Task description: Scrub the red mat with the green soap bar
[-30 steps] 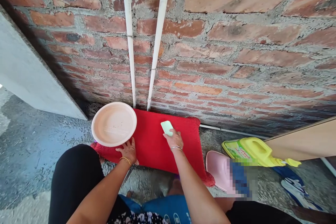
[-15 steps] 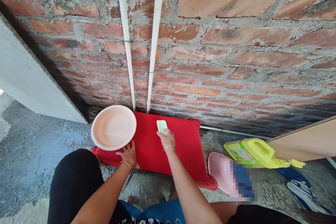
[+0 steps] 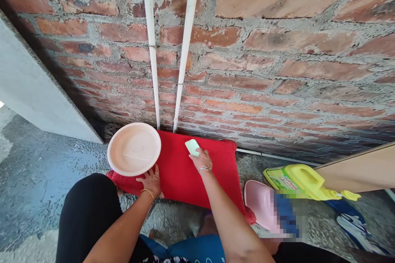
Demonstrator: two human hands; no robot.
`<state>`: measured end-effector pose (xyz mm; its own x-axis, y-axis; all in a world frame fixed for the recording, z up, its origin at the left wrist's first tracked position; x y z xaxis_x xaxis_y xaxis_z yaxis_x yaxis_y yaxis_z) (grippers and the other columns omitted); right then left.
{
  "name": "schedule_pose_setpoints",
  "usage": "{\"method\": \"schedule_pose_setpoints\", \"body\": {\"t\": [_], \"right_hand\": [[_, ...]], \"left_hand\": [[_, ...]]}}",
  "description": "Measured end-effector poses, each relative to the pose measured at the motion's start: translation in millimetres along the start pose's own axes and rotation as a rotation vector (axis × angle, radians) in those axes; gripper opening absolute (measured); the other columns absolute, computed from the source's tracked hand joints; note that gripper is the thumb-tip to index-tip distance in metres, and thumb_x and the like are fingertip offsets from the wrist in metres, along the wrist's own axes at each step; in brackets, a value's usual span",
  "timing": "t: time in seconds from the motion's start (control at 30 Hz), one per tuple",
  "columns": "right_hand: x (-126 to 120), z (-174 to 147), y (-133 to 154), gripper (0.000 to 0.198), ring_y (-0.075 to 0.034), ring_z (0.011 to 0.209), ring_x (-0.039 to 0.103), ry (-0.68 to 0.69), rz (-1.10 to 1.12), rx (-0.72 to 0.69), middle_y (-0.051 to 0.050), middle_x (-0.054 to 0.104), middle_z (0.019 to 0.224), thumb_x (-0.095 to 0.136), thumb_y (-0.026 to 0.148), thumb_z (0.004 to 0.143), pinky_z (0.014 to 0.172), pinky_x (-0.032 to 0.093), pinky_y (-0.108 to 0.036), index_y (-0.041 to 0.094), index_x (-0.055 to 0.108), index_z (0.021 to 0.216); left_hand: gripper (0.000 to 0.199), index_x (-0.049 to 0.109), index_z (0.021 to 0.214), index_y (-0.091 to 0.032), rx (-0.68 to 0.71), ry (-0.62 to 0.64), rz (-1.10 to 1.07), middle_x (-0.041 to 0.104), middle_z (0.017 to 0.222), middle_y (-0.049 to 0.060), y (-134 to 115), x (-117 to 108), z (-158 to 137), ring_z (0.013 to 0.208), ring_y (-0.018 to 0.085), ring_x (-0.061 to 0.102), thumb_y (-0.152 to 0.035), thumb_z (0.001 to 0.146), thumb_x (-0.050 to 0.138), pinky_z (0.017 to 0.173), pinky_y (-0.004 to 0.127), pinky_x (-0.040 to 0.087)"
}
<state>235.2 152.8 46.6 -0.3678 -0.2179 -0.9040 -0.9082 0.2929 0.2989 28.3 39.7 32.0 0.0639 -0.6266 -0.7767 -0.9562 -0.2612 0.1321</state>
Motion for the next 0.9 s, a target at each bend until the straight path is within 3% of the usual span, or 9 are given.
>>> {"method": "schedule_pose_setpoints", "body": {"t": [0.1,0.2,0.27,0.37,0.5,0.7,0.8,0.9], "right_hand": [[-17.7,-1.5,-50.1,0.048,-0.021,0.095,0.060,-0.036,0.089,0.207,-0.007,0.054,0.114,0.057,0.050,0.078,0.080,0.044,-0.032,0.028,0.052,0.120],[-28.8,-6.7,-82.0,0.052,-0.024,0.098,0.059,-0.071,0.213,0.368,-0.011,0.053,0.120,0.057,0.053,0.077,0.079,0.045,-0.034,0.025,0.050,0.122],[-31.2,-7.3,-88.3,0.055,-0.024,0.098,0.059,-0.089,0.270,0.417,-0.013,0.053,0.121,0.058,0.053,0.076,0.078,0.045,-0.034,0.023,0.050,0.121],[-25.6,-3.4,-75.5,0.055,-0.025,0.096,0.060,-0.119,0.309,0.435,-0.016,0.056,0.117,0.058,0.053,0.076,0.078,0.045,-0.033,0.020,0.052,0.119],[-1.3,0.3,-22.3,0.046,-0.021,0.090,0.060,-0.153,0.342,0.232,-0.009,0.059,0.105,0.060,0.050,0.074,0.077,0.045,-0.030,0.023,0.056,0.111],[36.3,-7.2,75.2,0.043,-0.016,0.083,0.059,0.007,0.164,-0.204,-0.004,0.055,0.105,0.067,0.044,0.071,0.073,0.043,-0.026,0.027,0.059,0.109],[39.1,-4.4,92.9,0.046,-0.017,0.081,0.058,0.080,0.043,-0.341,-0.004,0.055,0.102,0.070,0.042,0.069,0.070,0.041,-0.027,0.029,0.060,0.111],[28.6,7.7,78.4,0.047,-0.017,0.083,0.058,0.083,-0.029,-0.327,-0.003,0.055,0.102,0.071,0.041,0.068,0.072,0.040,-0.027,0.030,0.059,0.113]], "left_hand": [[0.139,0.005,0.149,-0.026,-0.008,0.011,0.002,0.019,0.150,0.025,0.1,-0.3,-0.9,0.132,0.050,0.020,-0.034,0.038,0.087,0.088,0.076,0.030],[0.139,0.005,0.149,-0.027,-0.010,-0.008,0.004,0.020,0.150,0.024,0.5,0.6,-2.2,0.132,0.051,0.019,-0.034,0.037,0.087,0.088,0.076,0.030],[0.140,0.004,0.149,-0.027,0.003,-0.024,-0.003,0.022,0.149,0.024,0.7,1.0,-2.8,0.131,0.051,0.021,-0.036,0.036,0.086,0.087,0.076,0.030],[0.141,0.003,0.149,-0.027,0.011,-0.013,-0.009,0.021,0.149,0.024,0.6,0.8,-3.2,0.131,0.052,0.020,-0.037,0.035,0.086,0.085,0.076,0.030],[0.142,0.004,0.149,-0.027,-0.002,-0.006,-0.003,0.021,0.149,0.024,-0.7,-0.7,-2.9,0.132,0.051,0.020,-0.036,0.034,0.086,0.087,0.075,0.031],[0.138,0.008,0.149,-0.031,-0.018,-0.011,0.004,0.023,0.150,0.022,-2.8,-0.7,-0.6,0.131,0.049,0.024,-0.035,0.035,0.087,0.088,0.074,0.033],[0.138,0.009,0.148,-0.032,-0.029,-0.024,0.006,0.024,0.151,0.020,-2.4,0.6,0.6,0.131,0.048,0.025,-0.036,0.035,0.088,0.090,0.072,0.033],[0.139,0.008,0.148,-0.032,-0.013,-0.036,-0.004,0.025,0.150,0.019,-1.4,1.8,1.2,0.130,0.049,0.024,-0.035,0.034,0.088,0.089,0.073,0.034]]}}
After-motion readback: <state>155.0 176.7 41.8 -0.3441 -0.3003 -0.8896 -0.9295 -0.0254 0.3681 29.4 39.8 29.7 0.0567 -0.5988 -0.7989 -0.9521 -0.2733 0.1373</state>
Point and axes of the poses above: each hand's wrist, its own z-axis towards the middle knuckle, its own x-axis out of the palm, y = z × x, the point moved 1 cm from there along z, towards the middle knuckle
